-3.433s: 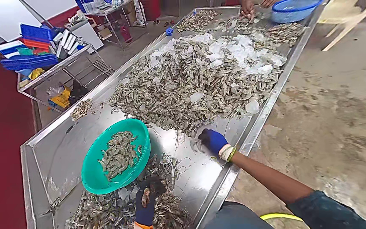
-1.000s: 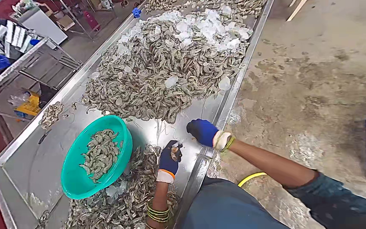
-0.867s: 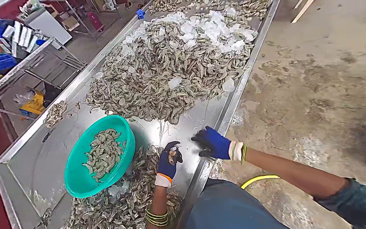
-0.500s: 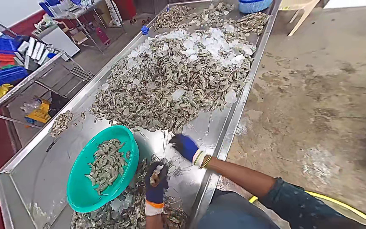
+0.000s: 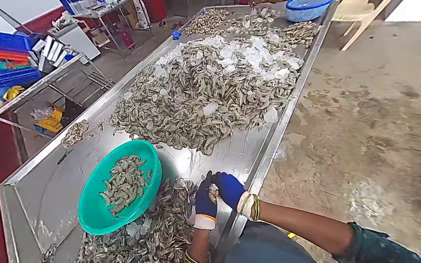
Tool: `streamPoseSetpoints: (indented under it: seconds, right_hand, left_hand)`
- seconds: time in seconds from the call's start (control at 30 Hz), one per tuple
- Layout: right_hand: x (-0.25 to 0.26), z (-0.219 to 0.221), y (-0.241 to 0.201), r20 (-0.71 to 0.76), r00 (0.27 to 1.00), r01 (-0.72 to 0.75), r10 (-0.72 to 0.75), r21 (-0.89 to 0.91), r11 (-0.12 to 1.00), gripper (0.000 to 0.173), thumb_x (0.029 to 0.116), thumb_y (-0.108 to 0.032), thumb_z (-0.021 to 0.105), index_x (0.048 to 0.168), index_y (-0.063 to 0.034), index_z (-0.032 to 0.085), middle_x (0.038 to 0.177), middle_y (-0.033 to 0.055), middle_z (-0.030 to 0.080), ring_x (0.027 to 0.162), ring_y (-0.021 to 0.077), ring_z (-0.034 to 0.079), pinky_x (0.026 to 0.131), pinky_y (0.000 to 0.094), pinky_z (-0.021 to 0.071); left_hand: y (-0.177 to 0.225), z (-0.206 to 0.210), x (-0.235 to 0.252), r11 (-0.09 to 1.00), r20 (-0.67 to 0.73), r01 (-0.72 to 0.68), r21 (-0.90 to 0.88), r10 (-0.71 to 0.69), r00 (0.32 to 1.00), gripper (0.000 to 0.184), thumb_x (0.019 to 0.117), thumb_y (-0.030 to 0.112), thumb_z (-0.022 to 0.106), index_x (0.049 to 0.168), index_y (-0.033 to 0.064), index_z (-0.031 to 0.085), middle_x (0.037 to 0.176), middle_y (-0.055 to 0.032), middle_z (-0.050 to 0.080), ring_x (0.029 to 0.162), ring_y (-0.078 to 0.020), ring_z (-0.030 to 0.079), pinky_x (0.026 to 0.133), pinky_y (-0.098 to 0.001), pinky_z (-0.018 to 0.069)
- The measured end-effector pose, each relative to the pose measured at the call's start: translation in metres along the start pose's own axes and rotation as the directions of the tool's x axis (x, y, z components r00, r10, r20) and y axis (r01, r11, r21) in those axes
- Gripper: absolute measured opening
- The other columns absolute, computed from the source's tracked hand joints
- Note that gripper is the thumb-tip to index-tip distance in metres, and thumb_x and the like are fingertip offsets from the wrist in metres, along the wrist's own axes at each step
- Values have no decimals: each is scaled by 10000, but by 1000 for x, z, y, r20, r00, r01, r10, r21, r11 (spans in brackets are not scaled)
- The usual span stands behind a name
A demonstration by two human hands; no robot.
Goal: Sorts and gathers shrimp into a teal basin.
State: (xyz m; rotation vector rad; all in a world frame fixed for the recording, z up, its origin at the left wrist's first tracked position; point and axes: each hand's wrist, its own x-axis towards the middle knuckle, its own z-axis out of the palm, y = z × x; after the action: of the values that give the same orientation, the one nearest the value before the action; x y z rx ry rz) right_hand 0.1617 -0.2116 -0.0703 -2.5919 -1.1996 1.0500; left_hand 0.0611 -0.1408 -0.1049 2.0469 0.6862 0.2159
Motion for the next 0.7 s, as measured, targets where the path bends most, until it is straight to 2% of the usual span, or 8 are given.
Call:
streamPoseSetpoints:
  seconds: [0.13, 0.23, 0.3, 0.37, 0.47, 0.53, 0.63, 0.7]
  right_hand:
    - [-11, -1, 2, -87, 996, 12, -14, -25, 1000, 353, 963, -4, 585, 1314, 11, 625, 1392, 243, 554, 1275, 450, 546, 1028, 570, 475]
    - [-10, 0, 8, -127, 992, 12, -26, -106, 994, 255, 972, -64, 590, 1187, 62, 643, 1295, 264, 603, 1221, 451, 576, 997, 592, 446]
    - [-6, -12, 19, -155, 987, -55, 33, -140, 989, 207, 962, 5, 558, 1128, 73, 664, 1221, 273, 641, 1178, 459, 606, 963, 605, 473]
    - [6, -38, 45, -157, 985, -87, 69, -113, 990, 225, 965, -40, 580, 1146, 49, 681, 1252, 285, 636, 1214, 487, 584, 977, 654, 457]
    - [45, -64, 69, -159, 983, 73, -87, -91, 993, 305, 1006, -147, 609, 1262, 3, 681, 1364, 278, 600, 1326, 487, 513, 1092, 663, 375]
    - [81, -68, 67, -258, 947, 177, -193, -85, 981, 341, 994, -82, 612, 1328, -37, 668, 1400, 236, 601, 1346, 440, 526, 1139, 605, 380]
    - [107, -45, 50, -282, 950, 120, -131, -58, 991, 423, 979, 24, 552, 1400, 11, 584, 1441, 276, 553, 1338, 478, 525, 1120, 610, 412]
    - [93, -22, 36, -246, 969, 20, -34, -58, 998, 410, 999, 43, 504, 1407, 48, 546, 1401, 324, 547, 1290, 530, 530, 1051, 642, 443]
  left_hand:
    - [34, -4, -3, 946, 45, 207, 250, -225, 973, 435, 964, 52, 619, 1397, 83, 606, 1264, -171, 695, 1185, -316, 667, 1061, -504, 494]
    - [50, -16, 1, 897, 204, 233, 375, -325, 923, 399, 996, 88, 583, 1395, 79, 596, 1286, -189, 677, 1221, -333, 642, 1075, -516, 475]
    - [40, -23, -1, 935, 226, 222, 275, -287, 931, 380, 988, 69, 599, 1367, 40, 608, 1253, -204, 681, 1165, -322, 662, 1048, -490, 494]
    - [21, -30, -5, 979, 171, 200, 31, -203, 964, 373, 952, 1, 623, 1324, -30, 608, 1165, -217, 682, 1032, -272, 676, 961, -430, 537]
    - [0, -39, -11, 955, 156, 108, -275, -67, 986, 499, 877, -78, 636, 1364, -106, 532, 1282, -234, 625, 1140, -197, 627, 1025, -337, 499]
    - [-3, -35, -6, 898, 139, 103, -428, -47, 989, 499, 785, -108, 695, 1264, -84, 555, 1109, -145, 644, 942, -122, 662, 847, -290, 590]
    - [6, -30, -8, 863, 38, 107, -494, -102, 994, 366, 808, -151, 621, 1166, -74, 613, 975, -105, 667, 697, -104, 663, 635, -293, 609]
    - [-1, -26, -8, 927, -79, 45, -373, -80, 994, 321, 855, -93, 598, 1157, -29, 683, 953, -91, 711, 678, -98, 654, 666, -298, 591]
